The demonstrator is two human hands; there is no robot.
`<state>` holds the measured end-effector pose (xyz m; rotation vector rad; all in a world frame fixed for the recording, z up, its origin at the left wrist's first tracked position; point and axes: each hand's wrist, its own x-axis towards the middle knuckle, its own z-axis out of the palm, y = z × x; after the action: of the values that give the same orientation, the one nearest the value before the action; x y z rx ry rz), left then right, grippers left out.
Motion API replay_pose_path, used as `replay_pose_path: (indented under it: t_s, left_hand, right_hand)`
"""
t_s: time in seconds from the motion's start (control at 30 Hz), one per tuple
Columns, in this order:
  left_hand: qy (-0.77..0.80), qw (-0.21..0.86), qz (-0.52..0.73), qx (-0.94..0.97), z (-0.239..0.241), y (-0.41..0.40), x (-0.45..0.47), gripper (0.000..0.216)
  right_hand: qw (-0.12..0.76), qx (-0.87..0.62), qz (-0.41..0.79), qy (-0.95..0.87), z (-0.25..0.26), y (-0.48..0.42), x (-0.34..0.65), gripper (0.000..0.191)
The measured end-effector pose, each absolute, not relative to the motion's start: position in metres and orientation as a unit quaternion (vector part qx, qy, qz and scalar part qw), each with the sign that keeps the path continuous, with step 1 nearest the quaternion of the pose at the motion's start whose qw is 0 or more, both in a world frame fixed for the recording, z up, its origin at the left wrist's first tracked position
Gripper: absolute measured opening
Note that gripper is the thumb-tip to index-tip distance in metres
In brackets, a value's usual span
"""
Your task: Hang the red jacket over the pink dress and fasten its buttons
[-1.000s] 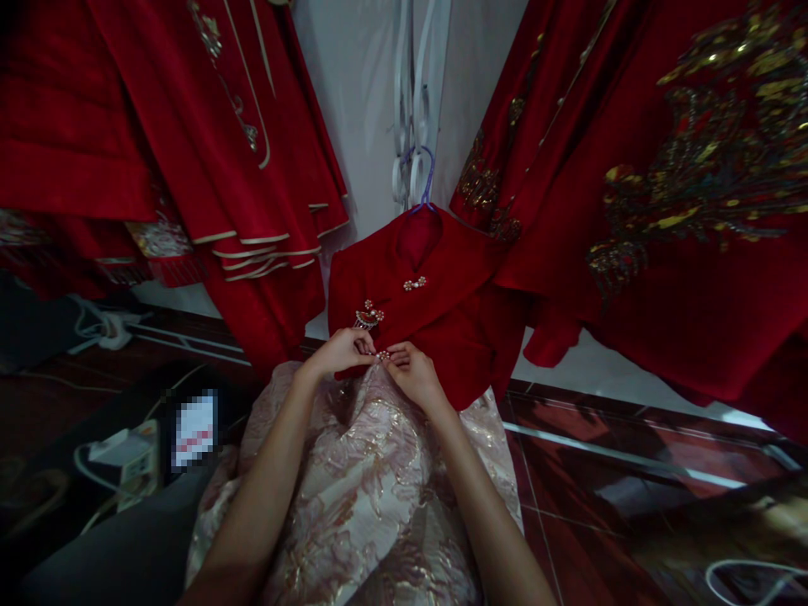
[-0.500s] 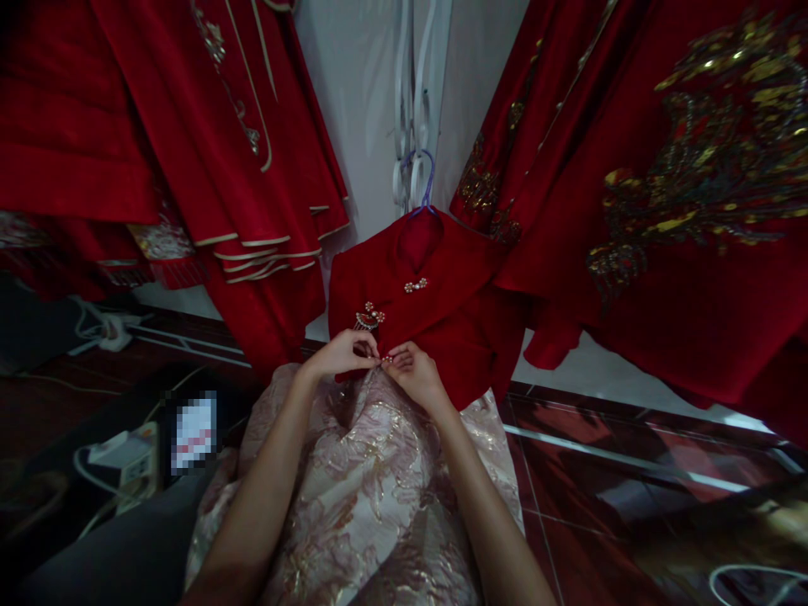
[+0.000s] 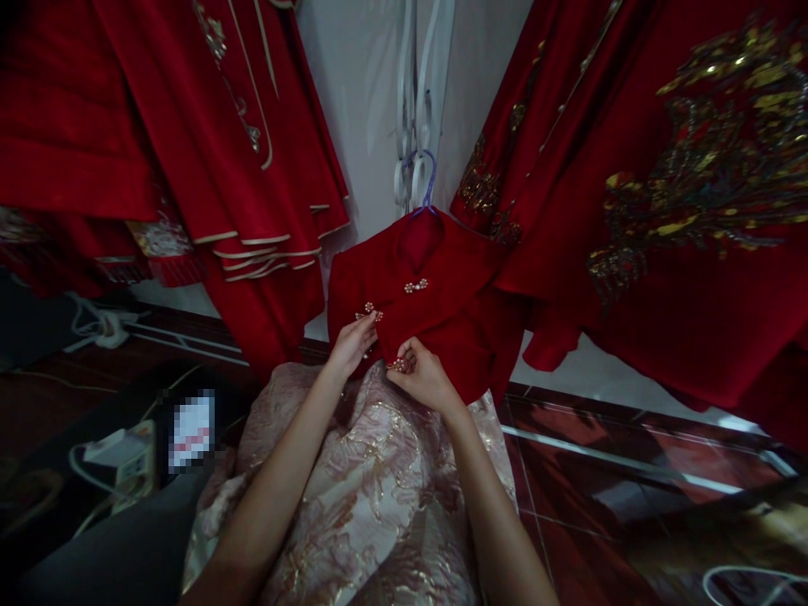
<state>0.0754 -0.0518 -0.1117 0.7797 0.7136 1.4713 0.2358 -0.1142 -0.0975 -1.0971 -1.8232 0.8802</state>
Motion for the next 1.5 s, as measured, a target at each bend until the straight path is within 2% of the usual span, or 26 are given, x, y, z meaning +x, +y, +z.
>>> replay_pose_path:
  t_s: [0.43,0.6,0.67,0.73,0.8,0.93,1.07,1.23,1.33,1.4,1.5]
  left_hand:
    - [0.372,0.560,0.688,0.275,-0.112,-0.042,0.091,0.021]
    - [0.365,0.641,0.568,0.365,-0.095,-0.043,0.095,0.027]
    - [0.367,0.595,0.549,0.458,-0.080,-0.040,0.099,0.028]
    - [0.357,0.479,0.568,0.566,-0.062,-0.034,0.102,0.024]
    - [0.341,0.352,0.557,0.670,-0.044,-0.027,0.105,0.021]
    - [0.328,0.173,0.420,0.828,-0.015,-0.011,0.104,0.015]
    - [0.324,0.079,0.331,0.883,0.003,-0.005,0.102,0.011]
    - [0.286,0.135,0.353,0.880,0.009,-0.011,0.106,0.008]
    - [0.288,0.162,0.386,0.861,0.007,-0.013,0.107,0.009]
    - [0.279,0.140,0.384,0.869,0.007,-0.012,0.106,0.009]
    - [0.307,0.113,0.368,0.870,0.007,-0.006,0.100,0.014]
  right_hand:
    - [0.404,-0.418,0.354,-0.733,-0.092,-0.118,0.234,0.023]
    - [0.375,-0.399,0.380,-0.746,-0.088,-0.117,0.253,0.023]
    - [0.318,-0.378,0.405,-0.769,-0.084,-0.121,0.264,0.022]
    - [0.259,-0.356,0.437,-0.785,-0.078,-0.126,0.273,0.022]
    - [0.239,-0.340,0.462,-0.783,-0.073,-0.131,0.280,0.020]
    - [0.270,-0.334,0.469,-0.771,-0.067,-0.137,0.284,0.017]
    - [0.268,-0.346,0.453,-0.776,-0.067,-0.135,0.283,0.018]
    - [0.271,-0.352,0.436,-0.783,-0.067,-0.142,0.281,0.029]
    - [0.282,-0.400,0.372,-0.789,-0.066,-0.145,0.278,0.030]
    - [0.334,-0.438,0.306,-0.776,-0.062,-0.139,0.272,0.025]
    - [0.511,-0.473,0.202,-0.688,-0.042,-0.108,0.255,0.030]
